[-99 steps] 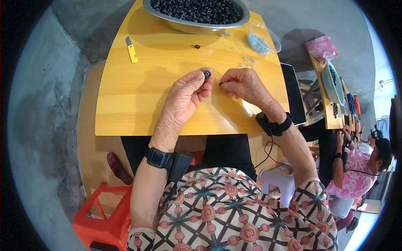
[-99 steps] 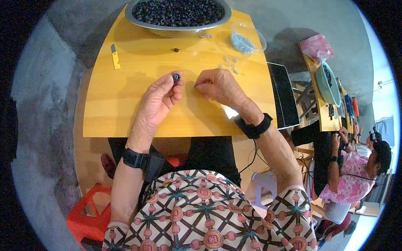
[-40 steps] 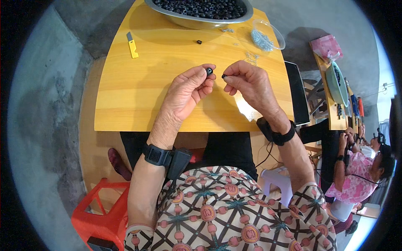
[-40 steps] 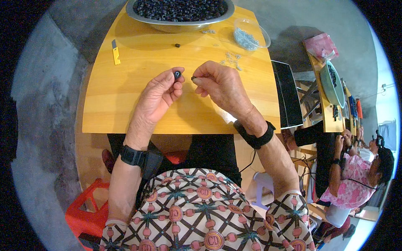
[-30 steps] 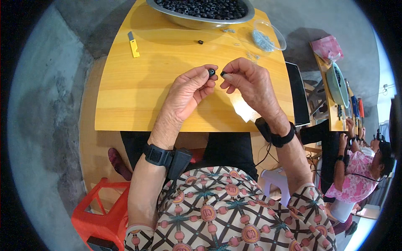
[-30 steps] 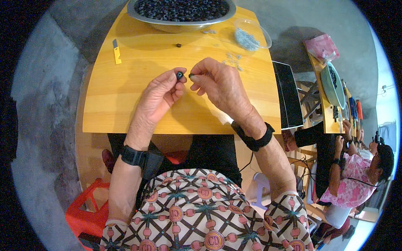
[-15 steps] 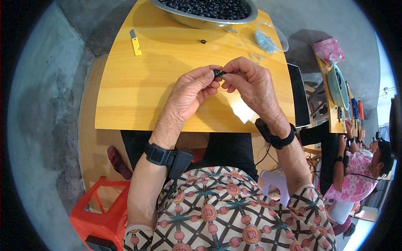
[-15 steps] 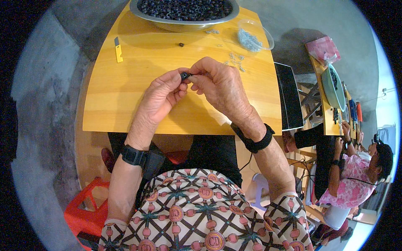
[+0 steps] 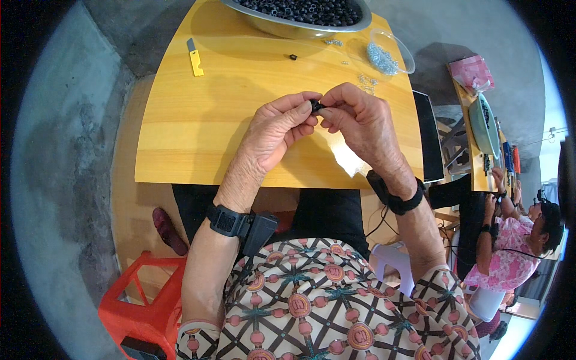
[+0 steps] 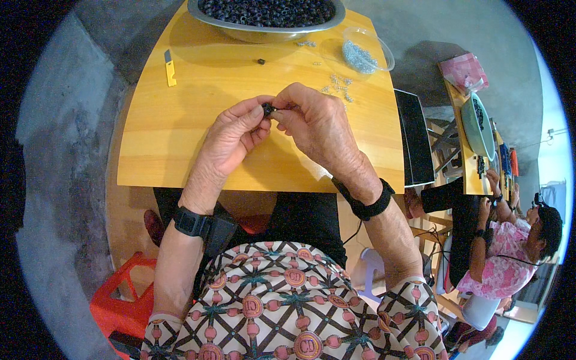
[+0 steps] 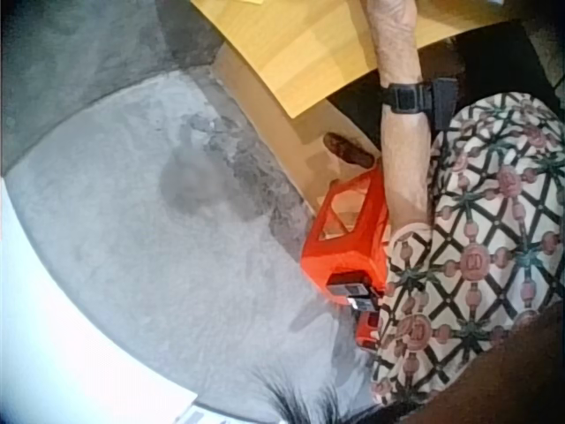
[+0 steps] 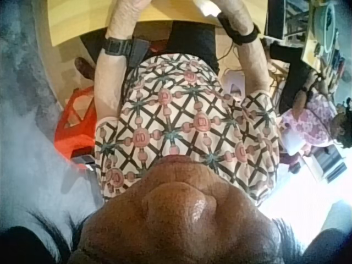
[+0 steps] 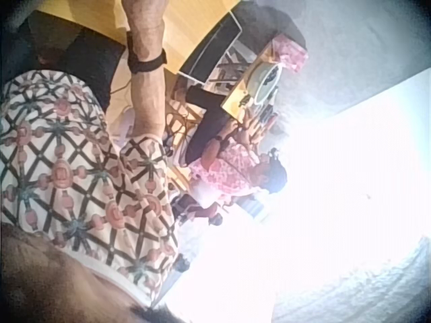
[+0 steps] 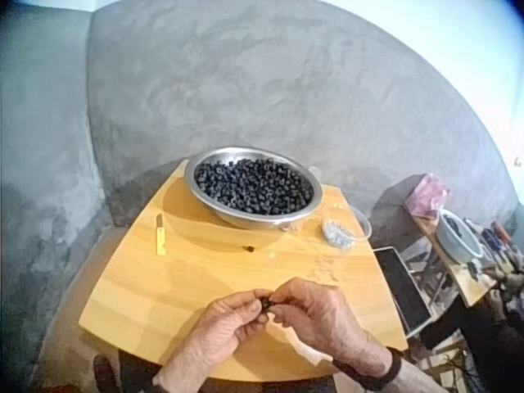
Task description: Assembling small components into black plastic circular parts.
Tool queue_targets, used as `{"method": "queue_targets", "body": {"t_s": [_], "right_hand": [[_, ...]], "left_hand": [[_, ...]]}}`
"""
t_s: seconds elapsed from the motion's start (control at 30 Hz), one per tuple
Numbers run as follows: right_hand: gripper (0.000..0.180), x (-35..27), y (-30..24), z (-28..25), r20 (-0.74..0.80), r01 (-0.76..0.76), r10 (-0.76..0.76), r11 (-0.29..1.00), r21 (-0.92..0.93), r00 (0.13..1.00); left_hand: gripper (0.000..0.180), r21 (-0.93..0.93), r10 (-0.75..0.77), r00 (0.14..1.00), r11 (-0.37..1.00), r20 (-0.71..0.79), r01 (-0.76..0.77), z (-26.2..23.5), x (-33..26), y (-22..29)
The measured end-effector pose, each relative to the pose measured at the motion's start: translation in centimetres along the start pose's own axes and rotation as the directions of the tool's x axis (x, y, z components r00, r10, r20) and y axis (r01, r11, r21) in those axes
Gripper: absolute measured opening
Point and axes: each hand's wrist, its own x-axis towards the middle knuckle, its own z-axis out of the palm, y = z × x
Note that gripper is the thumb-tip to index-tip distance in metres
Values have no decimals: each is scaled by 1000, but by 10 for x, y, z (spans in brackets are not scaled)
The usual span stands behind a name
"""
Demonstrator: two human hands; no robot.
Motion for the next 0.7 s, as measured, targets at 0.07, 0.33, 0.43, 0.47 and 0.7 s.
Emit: {"method": "queue_targets", "body": {"t_s": [0.07, 0.33, 0.43, 0.47, 0.7], "right_hand": [[6, -1, -1, 0, -12, 3, -3, 1000, -12, 1000], [8, -2, 1, 2, -38, 70, -75, 989, -128, 996], [8, -3, 1, 3, -47, 77, -85, 987, -144, 995], [8, -3, 1, 3, -50, 72, -80, 988, -140, 996], [8, -7, 0, 4, -54, -1, -6, 992, -129, 999]], "left_hand": [[28, -5, 5, 1000, 1000, 15, -5, 0, 0, 0], [29, 36, 5, 1000, 999, -11, -5, 3, -1, 0], [28, 50, 10, 1000, 999, -12, -9, 2, 0, -1], [27, 48, 18, 1000, 999, -1, -18, 2, 0, -1], [29, 93, 32, 999, 995, 1, -32, 3, 0, -3]]}}
